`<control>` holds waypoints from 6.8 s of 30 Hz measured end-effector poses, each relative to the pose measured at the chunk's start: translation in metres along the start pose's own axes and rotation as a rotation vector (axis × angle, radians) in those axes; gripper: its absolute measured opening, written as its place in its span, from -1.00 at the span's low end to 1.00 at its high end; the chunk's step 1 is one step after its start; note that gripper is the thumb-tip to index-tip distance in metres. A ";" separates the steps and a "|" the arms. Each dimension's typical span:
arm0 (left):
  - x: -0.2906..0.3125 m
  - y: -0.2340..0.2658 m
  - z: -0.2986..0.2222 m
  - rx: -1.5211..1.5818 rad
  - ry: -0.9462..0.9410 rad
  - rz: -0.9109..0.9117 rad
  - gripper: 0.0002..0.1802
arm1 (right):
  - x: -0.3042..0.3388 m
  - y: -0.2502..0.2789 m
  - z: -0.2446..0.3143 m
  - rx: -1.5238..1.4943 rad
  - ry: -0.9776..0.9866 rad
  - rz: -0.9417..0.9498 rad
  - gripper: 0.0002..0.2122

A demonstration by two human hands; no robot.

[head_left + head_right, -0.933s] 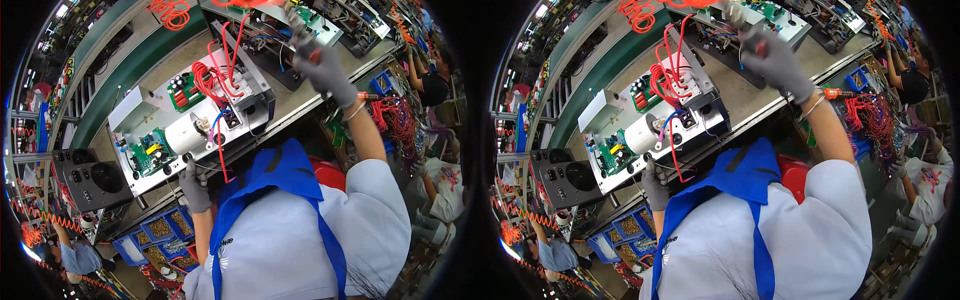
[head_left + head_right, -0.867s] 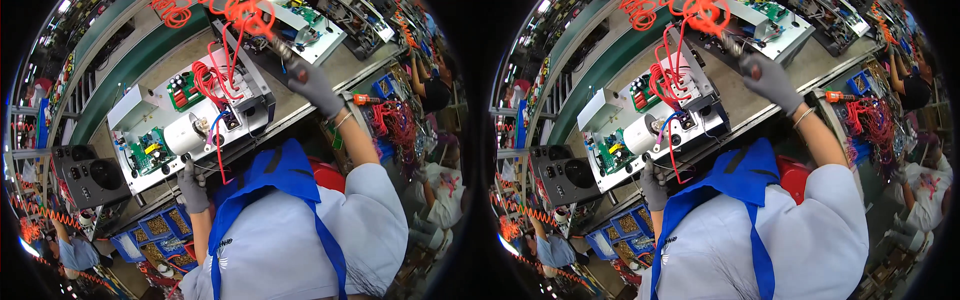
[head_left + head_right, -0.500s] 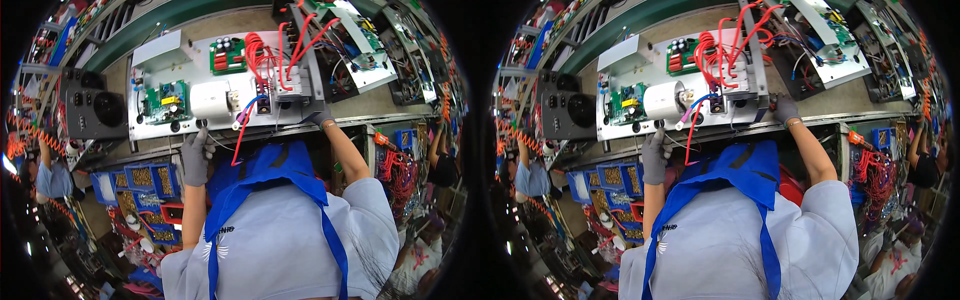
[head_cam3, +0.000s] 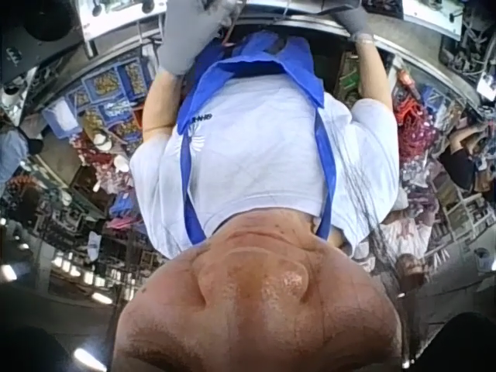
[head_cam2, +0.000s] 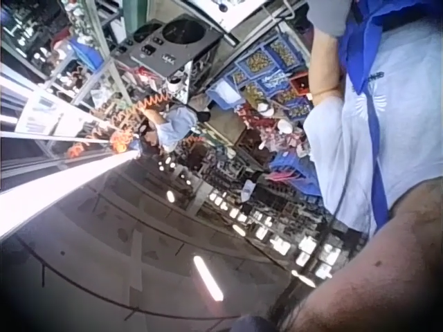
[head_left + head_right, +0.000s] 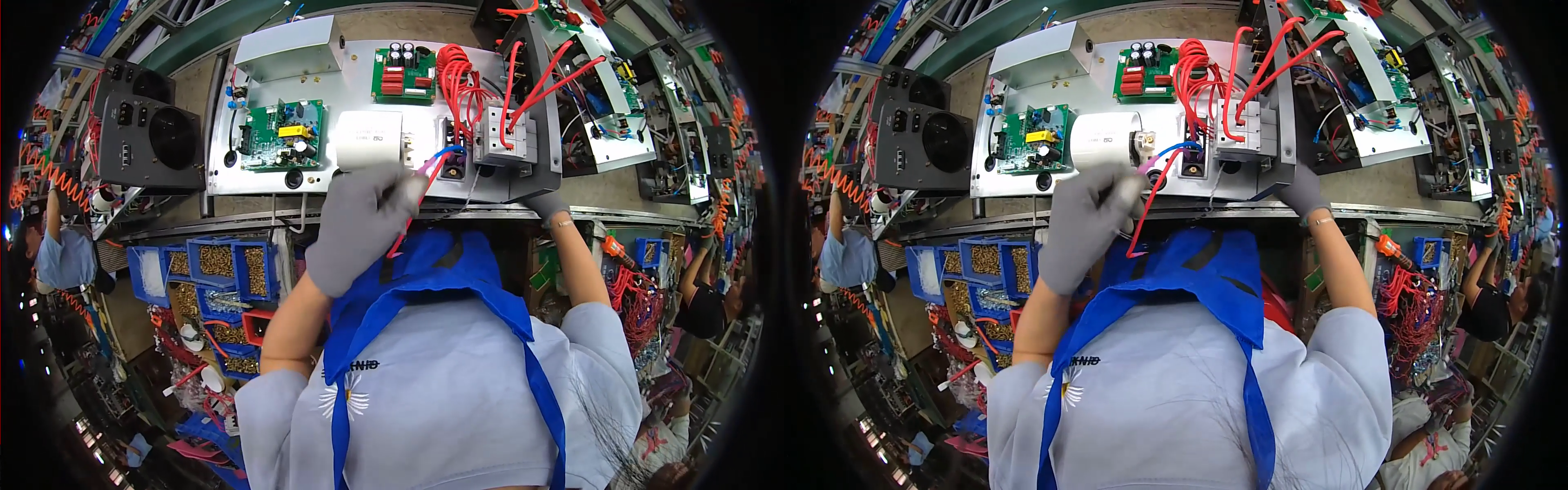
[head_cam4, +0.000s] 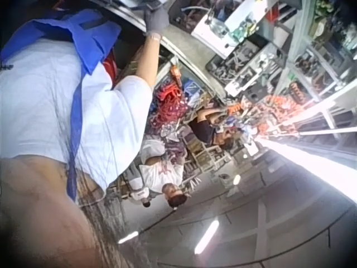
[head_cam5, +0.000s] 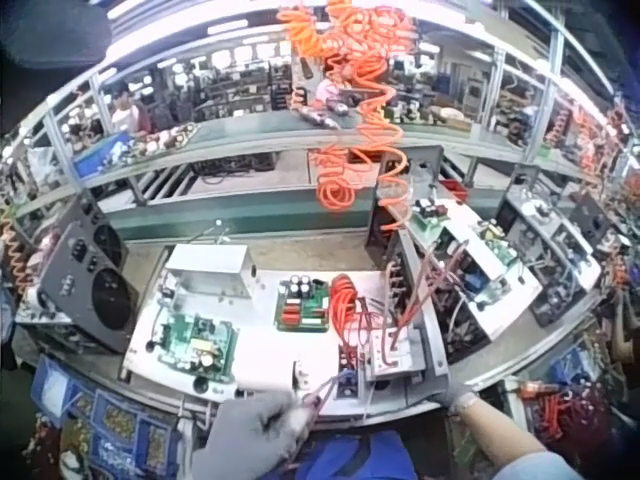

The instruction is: The person assembles an electronics housing by hand, connecting red wiring and blue wiring to a circuit board and securing components with a pneumatic screwdriver.

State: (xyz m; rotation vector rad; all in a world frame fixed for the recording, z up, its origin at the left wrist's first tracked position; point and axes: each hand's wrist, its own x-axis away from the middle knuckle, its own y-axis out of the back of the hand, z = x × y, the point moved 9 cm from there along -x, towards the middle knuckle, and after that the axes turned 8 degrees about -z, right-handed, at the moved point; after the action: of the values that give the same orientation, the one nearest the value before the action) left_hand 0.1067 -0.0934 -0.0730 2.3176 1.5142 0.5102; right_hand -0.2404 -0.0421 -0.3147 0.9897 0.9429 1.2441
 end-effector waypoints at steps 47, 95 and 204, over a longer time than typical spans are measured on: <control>-0.004 0.082 0.059 0.053 -0.365 -0.810 -0.82 | -0.108 0.124 0.325 0.462 0.750 0.479 -0.83; 0.457 0.285 0.422 -0.672 0.936 -0.715 -0.45 | 0.017 0.147 0.495 -0.721 0.749 0.036 -0.75; 0.127 -0.034 -0.042 0.310 0.064 0.110 -0.73 | -0.004 0.291 0.166 -1.502 0.072 -0.272 -0.65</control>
State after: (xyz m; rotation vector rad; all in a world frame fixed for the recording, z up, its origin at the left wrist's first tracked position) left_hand 0.1067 0.0395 -0.0364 2.6544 1.5991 0.4039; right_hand -0.1699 -0.0424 0.0125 -0.3653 0.0020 1.3071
